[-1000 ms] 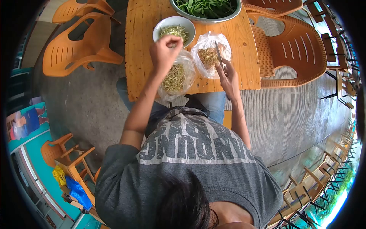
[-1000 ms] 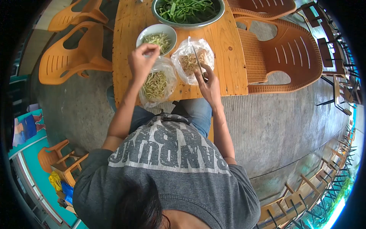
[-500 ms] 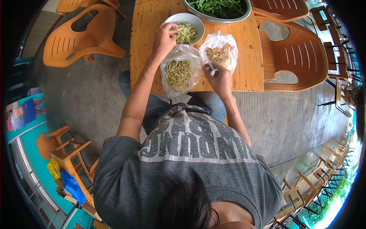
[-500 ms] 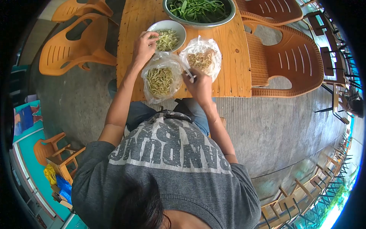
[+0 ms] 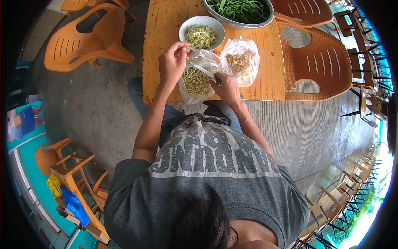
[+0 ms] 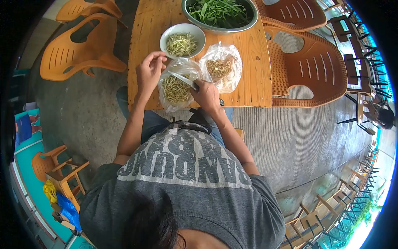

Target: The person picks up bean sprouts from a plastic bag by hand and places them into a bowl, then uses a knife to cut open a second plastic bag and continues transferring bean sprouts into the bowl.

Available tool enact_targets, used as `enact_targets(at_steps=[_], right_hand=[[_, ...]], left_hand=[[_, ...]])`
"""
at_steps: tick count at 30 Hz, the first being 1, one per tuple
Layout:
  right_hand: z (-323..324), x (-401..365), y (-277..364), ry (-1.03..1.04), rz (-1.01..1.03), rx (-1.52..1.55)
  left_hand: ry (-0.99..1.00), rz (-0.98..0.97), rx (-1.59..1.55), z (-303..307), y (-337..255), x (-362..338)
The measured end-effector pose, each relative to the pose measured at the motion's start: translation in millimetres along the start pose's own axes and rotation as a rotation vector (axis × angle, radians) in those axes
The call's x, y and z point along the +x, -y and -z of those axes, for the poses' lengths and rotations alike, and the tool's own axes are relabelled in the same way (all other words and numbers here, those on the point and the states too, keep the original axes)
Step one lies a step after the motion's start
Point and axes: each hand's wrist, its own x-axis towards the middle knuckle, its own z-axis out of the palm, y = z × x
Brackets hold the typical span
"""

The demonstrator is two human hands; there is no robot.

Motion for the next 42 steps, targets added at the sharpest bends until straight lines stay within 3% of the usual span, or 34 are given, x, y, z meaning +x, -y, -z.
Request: enact_targets(at_steps=[10, 13, 15, 17, 21, 27, 33, 35, 37, 39, 42], right_hand=[[7, -10, 0, 0.005, -0.081, 0.103], [8, -16, 7, 0.009, -0.082, 0.234], [25, -19, 19, -0.014, -0.145, 0.272], [31, -22, 20, -0.066, -0.061, 0.292], [46, -28, 35, 0.010, -0.174, 0.352], [28, -37, 24, 0.061, -0.135, 0.572], [4, -42, 12, -0.032, -0.173, 0.808], [2, -43, 11, -0.164, -0.176, 0.793], [21, -44, 23, -0.130, -0.367, 0.807], [33, -49, 31, -0.168, -0.487, 0.965], [50, -60, 34, -0.144, -0.362, 0.947]], left_hand=[[0.193, 0.055, 0.049, -8, 2, -64], [0.273, -0.145, 0.126, -14, -1, -66], [0.358, -0.219, 0.254, -15, 2, -65], [0.350, -0.209, 0.207, -20, -7, -63], [0.423, -0.142, 0.197, -15, -18, -61], [0.448, 0.102, 0.140, -9, -11, -76], [0.323, 0.059, 0.076, -2, 11, -89], [0.339, 0.196, -0.088, -2, 11, -86], [0.320, 0.366, -0.327, -8, 9, -83], [0.315, 0.397, -0.504, -17, 7, -77], [0.370, 0.536, -0.692, -25, -5, -71]])
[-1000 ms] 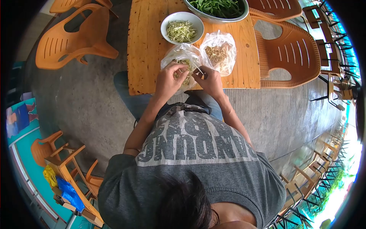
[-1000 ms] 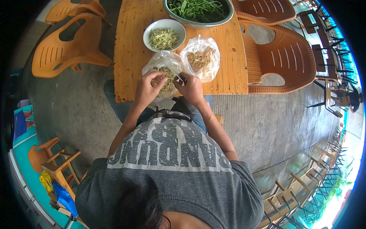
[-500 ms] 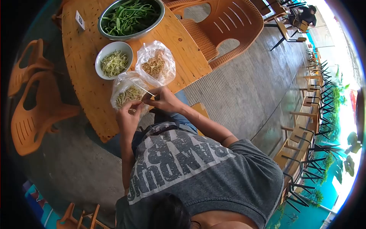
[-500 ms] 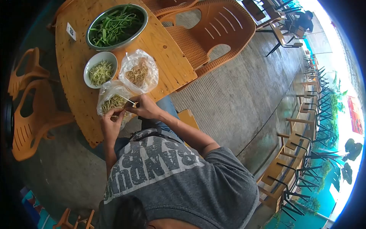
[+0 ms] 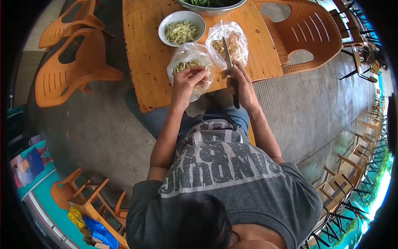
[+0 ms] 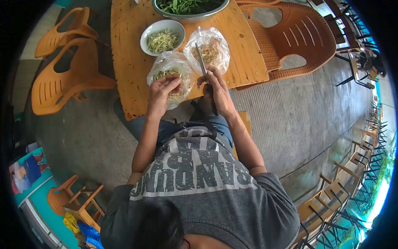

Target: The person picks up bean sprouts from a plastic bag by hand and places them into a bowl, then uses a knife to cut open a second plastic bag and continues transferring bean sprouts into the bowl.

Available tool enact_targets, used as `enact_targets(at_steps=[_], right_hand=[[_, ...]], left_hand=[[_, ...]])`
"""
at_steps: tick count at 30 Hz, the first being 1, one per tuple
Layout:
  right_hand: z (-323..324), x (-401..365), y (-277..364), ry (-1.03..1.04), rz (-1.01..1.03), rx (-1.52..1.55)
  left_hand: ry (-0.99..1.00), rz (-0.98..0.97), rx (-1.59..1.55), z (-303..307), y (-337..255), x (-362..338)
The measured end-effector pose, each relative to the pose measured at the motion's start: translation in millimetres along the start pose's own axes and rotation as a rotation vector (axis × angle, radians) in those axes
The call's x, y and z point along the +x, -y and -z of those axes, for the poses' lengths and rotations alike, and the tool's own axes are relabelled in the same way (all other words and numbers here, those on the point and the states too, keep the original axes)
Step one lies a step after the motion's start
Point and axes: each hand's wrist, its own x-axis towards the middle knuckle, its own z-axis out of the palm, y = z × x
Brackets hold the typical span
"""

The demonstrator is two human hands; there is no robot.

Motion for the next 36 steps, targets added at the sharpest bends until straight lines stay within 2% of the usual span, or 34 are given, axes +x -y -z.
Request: enact_targets(at_steps=[3, 8, 15, 23, 32, 35, 36], right_hand=[[7, -8, 2, 0.053, 0.025, -0.010], [10, -5, -6, 0.136, 0.015, 0.032], [13, 5, 1, 0.201, 0.058, -0.048], [20, 7, -6, 0.180, 0.060, -0.051], [19, 18, -19, 0.062, 0.117, -0.085], [23, 23, -1, -0.043, -0.037, -0.076], [28, 26, 1, -0.049, -0.020, -0.189]], left_hand=[[0.064, 0.047, -0.095, -5, 6, 6], [0.064, 0.127, -0.049, -12, 8, 11], [0.103, 0.063, 0.104, -20, 9, 28], [0.129, 0.044, 0.165, -32, 7, 33], [0.150, -0.129, 0.355, -34, 22, 36], [0.179, -0.122, 0.186, -39, 27, 21], [0.211, -0.103, 0.176, -38, 26, 11]])
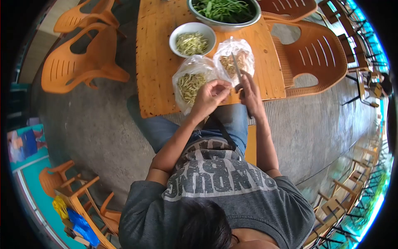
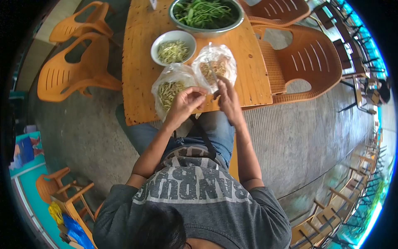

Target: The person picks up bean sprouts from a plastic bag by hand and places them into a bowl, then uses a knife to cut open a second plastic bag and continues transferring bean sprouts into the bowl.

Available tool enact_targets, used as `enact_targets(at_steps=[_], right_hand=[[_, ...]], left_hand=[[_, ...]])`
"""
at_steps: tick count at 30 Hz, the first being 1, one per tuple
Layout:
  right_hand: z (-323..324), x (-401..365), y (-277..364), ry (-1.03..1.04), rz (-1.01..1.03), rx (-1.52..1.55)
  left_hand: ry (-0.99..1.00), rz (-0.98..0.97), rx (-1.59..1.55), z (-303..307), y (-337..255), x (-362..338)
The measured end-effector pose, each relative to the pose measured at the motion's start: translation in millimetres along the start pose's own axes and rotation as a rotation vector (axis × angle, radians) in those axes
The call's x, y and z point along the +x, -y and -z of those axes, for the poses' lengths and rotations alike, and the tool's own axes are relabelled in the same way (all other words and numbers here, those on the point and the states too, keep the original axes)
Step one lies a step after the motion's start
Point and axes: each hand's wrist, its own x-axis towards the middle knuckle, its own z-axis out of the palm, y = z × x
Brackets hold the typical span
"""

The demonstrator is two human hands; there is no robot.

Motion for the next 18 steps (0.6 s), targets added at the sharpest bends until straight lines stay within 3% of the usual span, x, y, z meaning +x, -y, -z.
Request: enact_targets(at_steps=[1, 3, 4, 6, 11, 15, 18], right_hand=[[6, 6, 1, -0.009, 0.020, -0.113], [20, 25, -21, -0.065, 0.306, -0.544], [23, 26, -10, -0.046, 0.243, -0.721], [25, 34, -11, -0.112, 0.261, -0.787], [10, 28, -4, -0.248, 0.399, -0.687], [-34, 7, 8, -0.088, 0.329, -0.554], [-66, 7, -8, 0.100, 0.403, -0.637]], left_hand=[[0.054, -0.002, 0.029, -1, -7, -13], [0.120, 0.089, -0.116, 1, 0, -34], [0.108, 0.153, -0.184, 2, 2, -45], [0.095, 0.282, -0.322, 7, 6, -69], [-0.027, 0.282, -0.448, 34, 13, -103], [-0.225, 0.129, -0.373, 50, -3, -111], [-0.335, 0.031, -0.330, 66, -9, -105]])
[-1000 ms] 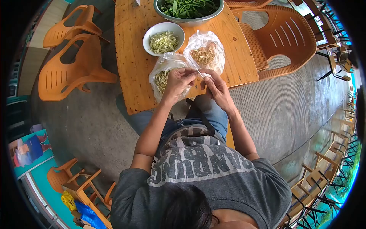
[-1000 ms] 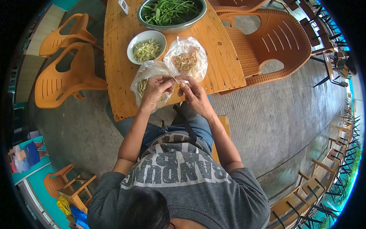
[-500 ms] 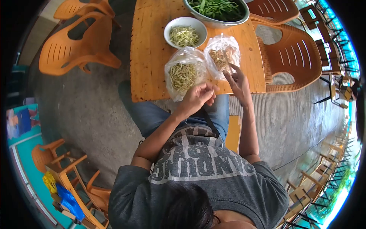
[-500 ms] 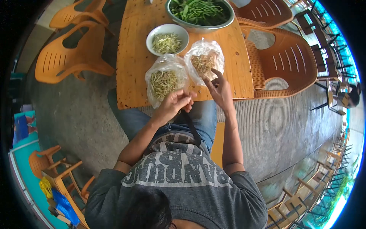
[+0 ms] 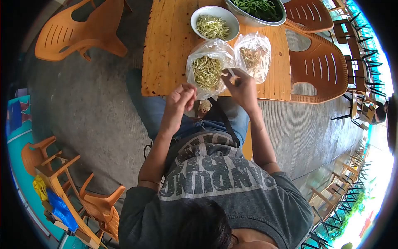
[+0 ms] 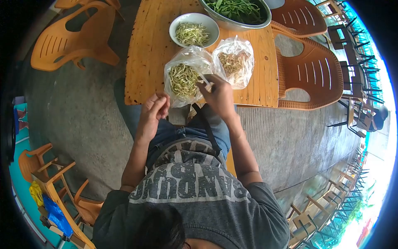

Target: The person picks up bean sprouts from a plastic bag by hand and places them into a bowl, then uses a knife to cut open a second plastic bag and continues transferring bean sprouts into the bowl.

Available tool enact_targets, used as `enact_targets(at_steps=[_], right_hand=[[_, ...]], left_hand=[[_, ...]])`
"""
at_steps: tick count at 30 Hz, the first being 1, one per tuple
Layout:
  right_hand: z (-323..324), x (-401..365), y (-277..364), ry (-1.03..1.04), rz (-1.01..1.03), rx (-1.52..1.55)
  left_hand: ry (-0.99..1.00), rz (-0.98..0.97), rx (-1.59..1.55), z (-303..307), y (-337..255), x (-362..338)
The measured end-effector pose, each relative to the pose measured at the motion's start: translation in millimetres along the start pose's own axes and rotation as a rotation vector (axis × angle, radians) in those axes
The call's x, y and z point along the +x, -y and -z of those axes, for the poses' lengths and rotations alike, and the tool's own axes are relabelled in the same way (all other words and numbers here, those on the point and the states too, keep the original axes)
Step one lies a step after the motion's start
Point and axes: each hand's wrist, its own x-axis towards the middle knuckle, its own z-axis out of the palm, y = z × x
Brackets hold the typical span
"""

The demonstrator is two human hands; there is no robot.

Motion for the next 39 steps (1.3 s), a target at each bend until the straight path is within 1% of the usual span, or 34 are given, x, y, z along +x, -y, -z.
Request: enact_targets(at_steps=[3, 6, 9, 12, 15, 16, 18, 19, 21, 22, 24, 27, 28, 30, 33, 34, 39], right_hand=[[-25, 8, -9, -0.002, 0.157, -0.104], [-33, 11, -12, 0.034, 0.143, -0.099], [-33, 12, -15, 0.062, 0.178, -0.126], [-34, 11, -12, 0.021, 0.172, -0.119], [-27, 9, -2, 0.098, -0.009, -0.045], [-25, 9, 0, 0.110, -0.036, -0.007], [-21, 10, 3, 0.127, -0.091, 0.070], [-20, 9, 1, 0.114, -0.063, 0.099], [-20, 11, -4, 0.083, 0.000, 0.159], [-19, 12, -4, 0.098, -0.034, 0.210], [-16, 12, -4, 0.132, -0.106, 0.314], [-14, 14, 1, 0.127, -0.074, 0.414], [-11, 13, 5, 0.138, -0.092, 0.392], [-4, 13, 15, 0.165, -0.125, 0.350], [-4, 13, 17, 0.117, -0.057, 0.183], [-3, 13, 19, 0.102, -0.036, 0.171], [-4, 13, 24, 0.009, 0.075, 0.154]], left_hand=[[-0.028, -0.043, 0.006, 6, -6, 5], [0.010, -0.046, 0.032, 9, -6, 8], [0.037, -0.042, 0.074, 10, -4, 14], [0.026, -0.067, 0.126, 8, -5, 22], [0.006, -0.087, 0.145, 2, -11, 34], [-0.001, -0.088, 0.145, 1, -13, 37], [0.010, -0.193, 0.259, 1, -11, 49], [0.018, -0.244, 0.318, 1, -9, 54], [0.011, -0.277, 0.330, -1, -8, 59], [0.005, -0.292, 0.336, -1, -7, 61], [0.019, -0.266, 0.396, 0, -6, 64], [0.051, -0.281, 0.448, -2, -7, 65], [0.063, -0.295, 0.459, -3, -7, 65], [0.053, -0.245, 0.461, -2, -5, 70], [0.082, -0.195, 0.532, -3, -9, 71], [0.103, -0.181, 0.567, -5, -11, 71], [0.101, -0.126, 0.473, -10, -8, 74]])
